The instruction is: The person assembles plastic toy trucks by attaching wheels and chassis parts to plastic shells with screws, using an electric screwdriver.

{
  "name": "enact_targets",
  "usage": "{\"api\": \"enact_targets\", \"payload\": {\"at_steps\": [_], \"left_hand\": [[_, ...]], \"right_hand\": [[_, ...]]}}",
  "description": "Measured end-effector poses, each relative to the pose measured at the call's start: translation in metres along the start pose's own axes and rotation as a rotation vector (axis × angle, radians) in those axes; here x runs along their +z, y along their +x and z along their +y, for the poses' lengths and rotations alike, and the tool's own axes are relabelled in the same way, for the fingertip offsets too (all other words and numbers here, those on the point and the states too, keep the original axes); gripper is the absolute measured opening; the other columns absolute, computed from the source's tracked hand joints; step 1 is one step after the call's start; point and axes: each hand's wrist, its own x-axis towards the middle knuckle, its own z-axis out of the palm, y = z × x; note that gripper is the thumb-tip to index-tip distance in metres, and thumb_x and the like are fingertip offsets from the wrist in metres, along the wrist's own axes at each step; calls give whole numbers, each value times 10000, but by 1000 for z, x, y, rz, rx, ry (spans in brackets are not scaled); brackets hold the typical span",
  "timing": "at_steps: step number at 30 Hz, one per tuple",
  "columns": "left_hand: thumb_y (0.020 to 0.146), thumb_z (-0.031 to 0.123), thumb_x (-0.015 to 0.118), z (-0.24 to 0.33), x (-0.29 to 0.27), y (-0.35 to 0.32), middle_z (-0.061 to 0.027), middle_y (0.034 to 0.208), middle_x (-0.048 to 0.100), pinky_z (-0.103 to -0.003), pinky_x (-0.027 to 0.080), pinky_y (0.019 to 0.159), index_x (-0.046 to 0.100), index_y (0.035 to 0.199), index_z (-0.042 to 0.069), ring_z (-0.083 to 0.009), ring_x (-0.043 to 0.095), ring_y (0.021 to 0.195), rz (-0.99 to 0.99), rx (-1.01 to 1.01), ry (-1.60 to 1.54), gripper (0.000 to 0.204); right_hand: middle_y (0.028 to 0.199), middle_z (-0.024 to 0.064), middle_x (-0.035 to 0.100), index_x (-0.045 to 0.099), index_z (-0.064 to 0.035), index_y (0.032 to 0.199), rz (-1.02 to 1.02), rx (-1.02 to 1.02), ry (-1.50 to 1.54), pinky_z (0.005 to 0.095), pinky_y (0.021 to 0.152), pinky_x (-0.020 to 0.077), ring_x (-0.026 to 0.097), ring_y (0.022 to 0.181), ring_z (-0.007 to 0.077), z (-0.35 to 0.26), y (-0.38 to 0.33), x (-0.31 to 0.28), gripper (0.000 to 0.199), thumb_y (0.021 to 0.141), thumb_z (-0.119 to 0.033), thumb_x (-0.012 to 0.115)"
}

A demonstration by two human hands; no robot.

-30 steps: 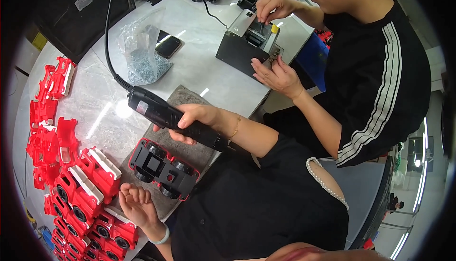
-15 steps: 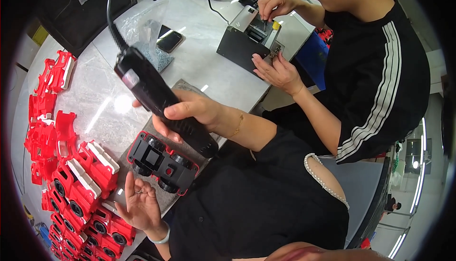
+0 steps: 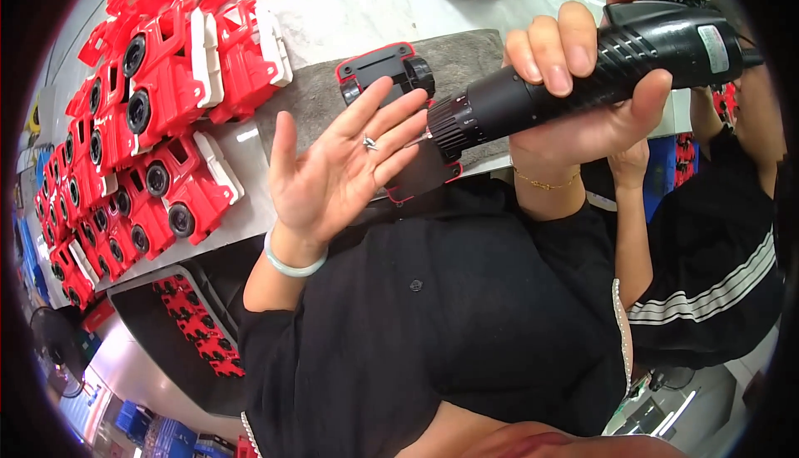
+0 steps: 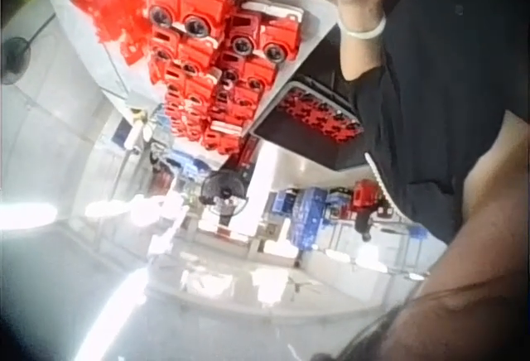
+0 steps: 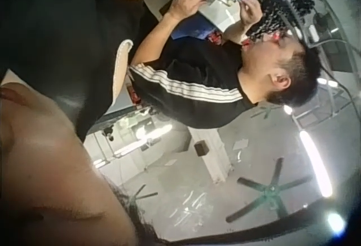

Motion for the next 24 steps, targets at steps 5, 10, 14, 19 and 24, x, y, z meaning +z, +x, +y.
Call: {"api": "enact_targets", "payload": {"at_steps": [5, 10, 14, 19, 24], "left_hand": [[812, 636, 277, -3, -2, -2, -223, 1377, 189, -371, 253, 1028, 150, 1353, 7, -282, 302, 1236, 5, -19, -24, 839], [820, 619, 291, -3, -1, 1, -179, 1355, 262, -386, 228, 1037, 139, 1353, 1, -262, 323, 1223, 34, -53, -33, 830], [819, 612, 303, -2, 7, -1, -180, 1363, 250, -391, 222, 1039, 123, 1354, -4, -262, 301, 1241, 33, -49, -1, 836], [877, 449, 353, -8, 12, 35, -188, 1312, 340, -366, 285, 1017, 198, 1324, -35, -275, 390, 1184, 50, -78, 234, 676], [899, 220, 439, -2, -13, 13, -20, 822, 540, -233, 452, 626, 493, 978, 63, -114, 523, 706, 176, -2, 340, 185]], "right_hand": [[702, 44, 485, 459, -49, 756, 87, 61, 39, 280, 669, 378, 481, 648, 138, 21, -2, 10, 544, 808, -585, 383], [730, 47, 450, 296, -82, 1273, 109, 46, -157, 282, 593, 371, 447, 597, 128, 29, 2, 12, 595, 840, -460, 449], [670, 88, 486, 206, -85, 1241, 175, 5, -77, 317, 571, 447, 505, 562, 170, 33, 8, 20, 555, 837, -310, 514], [661, 66, 528, 309, -49, 1195, 408, -96, -120, 251, 513, 429, 510, 533, 125, 8, 16, 9, 519, 798, -238, 586], [666, 60, 501, 297, -51, 1202, 275, -58, -54, 244, 525, 409, 491, 559, 123, 8, 22, 26, 534, 803, -261, 583]]}}
